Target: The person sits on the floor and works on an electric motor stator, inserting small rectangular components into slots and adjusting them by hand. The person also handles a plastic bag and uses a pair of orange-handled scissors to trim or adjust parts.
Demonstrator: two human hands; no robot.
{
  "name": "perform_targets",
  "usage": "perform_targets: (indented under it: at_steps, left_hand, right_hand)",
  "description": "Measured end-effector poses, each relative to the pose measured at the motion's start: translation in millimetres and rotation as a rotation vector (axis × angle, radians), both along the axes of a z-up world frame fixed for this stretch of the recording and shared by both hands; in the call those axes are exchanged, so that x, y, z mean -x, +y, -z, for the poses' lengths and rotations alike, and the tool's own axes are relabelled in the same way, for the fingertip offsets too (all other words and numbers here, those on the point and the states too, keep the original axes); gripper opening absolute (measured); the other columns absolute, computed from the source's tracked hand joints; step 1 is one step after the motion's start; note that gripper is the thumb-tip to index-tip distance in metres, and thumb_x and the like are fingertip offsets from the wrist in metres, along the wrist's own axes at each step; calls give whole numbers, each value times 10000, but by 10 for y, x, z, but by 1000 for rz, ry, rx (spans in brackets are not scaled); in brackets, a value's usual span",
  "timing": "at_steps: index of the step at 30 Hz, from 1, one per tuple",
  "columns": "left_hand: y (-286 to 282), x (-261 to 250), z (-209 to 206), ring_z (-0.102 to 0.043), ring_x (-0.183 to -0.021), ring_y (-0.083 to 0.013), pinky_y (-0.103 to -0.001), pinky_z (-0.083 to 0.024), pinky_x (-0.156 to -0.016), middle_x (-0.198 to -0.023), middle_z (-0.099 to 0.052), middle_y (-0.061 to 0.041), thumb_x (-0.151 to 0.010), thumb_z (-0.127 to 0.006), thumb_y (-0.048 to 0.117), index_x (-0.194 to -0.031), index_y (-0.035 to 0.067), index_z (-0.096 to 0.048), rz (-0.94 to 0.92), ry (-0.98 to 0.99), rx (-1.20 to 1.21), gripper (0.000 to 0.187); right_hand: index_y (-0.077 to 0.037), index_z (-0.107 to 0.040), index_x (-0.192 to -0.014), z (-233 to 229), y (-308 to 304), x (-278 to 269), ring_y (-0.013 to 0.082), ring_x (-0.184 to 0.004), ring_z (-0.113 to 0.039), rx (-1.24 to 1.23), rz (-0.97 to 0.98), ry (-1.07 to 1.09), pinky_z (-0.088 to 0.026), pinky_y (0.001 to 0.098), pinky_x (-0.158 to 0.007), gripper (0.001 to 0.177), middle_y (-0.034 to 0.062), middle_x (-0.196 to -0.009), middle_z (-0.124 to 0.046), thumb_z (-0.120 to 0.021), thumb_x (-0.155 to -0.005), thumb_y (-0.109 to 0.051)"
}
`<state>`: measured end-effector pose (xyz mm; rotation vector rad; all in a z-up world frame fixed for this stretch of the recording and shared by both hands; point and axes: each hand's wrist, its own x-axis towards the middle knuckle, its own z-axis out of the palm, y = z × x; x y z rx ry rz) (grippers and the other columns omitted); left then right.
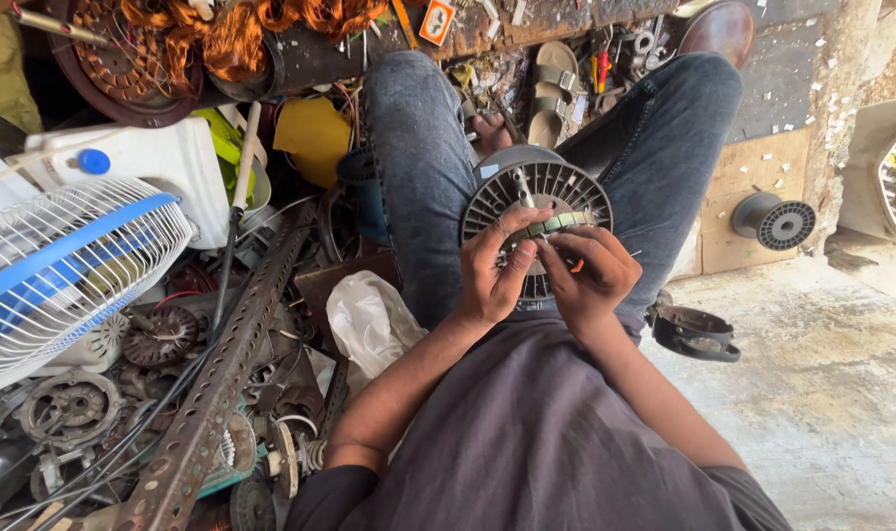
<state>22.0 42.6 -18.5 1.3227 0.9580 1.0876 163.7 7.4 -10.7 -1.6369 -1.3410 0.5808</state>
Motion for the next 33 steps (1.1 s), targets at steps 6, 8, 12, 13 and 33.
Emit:
perform_targets:
  at_steps: [6, 8, 12, 13, 33]
  left_hand:
    - [-4, 16, -112, -701, -1156, -331, -407, -569, -1016, -1240, -704, -200, -1103, -549, 210, -1308, 5, -576, -109, 188, -209, 291]
    - [-64, 58, -169, -687, -1057, -310, -390, -554, -941, -1141, -696, -173, -1081, -584, 208, -1211, 36, -595, -155, 284, -317, 215]
    - [-297, 208, -269, -666, -781, -150, -287, -522, -705, -889, -687, -73, -1024, -667, 200, -1042, 36, -647, 92, 184, 117, 165]
    - [-334, 244, -260, -652, -735, -114, -265, -506, -659, -860, -685, -51, -1020, -673, 194, -1035, 16, -660, 205, 139, 312, 179]
    - [-431, 134, -275, -707, -811, -196, -314, -555, -727, -896, -670, -111, -966, -627, 20, -1049, -5, -587, 200, 141, 75, 96]
  right_hand:
    - [5, -734, -969, -144, -97, -36, 220, -816, -719, -42, -114, -72, -561, 302, -705, 208, 132, -941, -712, -852, -799, 25]
    - [7, -735, -966, -233, -132, -88, 228, -809, -716, -82, -182, -83, -561, 311, -707, 200, 136, -932, -710, -833, -797, 50]
    - [10, -747, -960, -348, -149, -216, 245, -801, -715, -203, -380, -128, -573, 334, -709, 208, 139, -911, -703, -813, -778, 89]
    - [13, -747, -964, -352, -138, -222, 251, -810, -719, -236, -424, -126, -579, 340, -714, 214, 137, -909, -699, -812, -776, 93]
    - [34, -591, -926, -4, -603, -146, 111, -708, -643, 133, -296, 421, -497, 240, -648, 61, 71, -857, -694, -585, -942, 93]
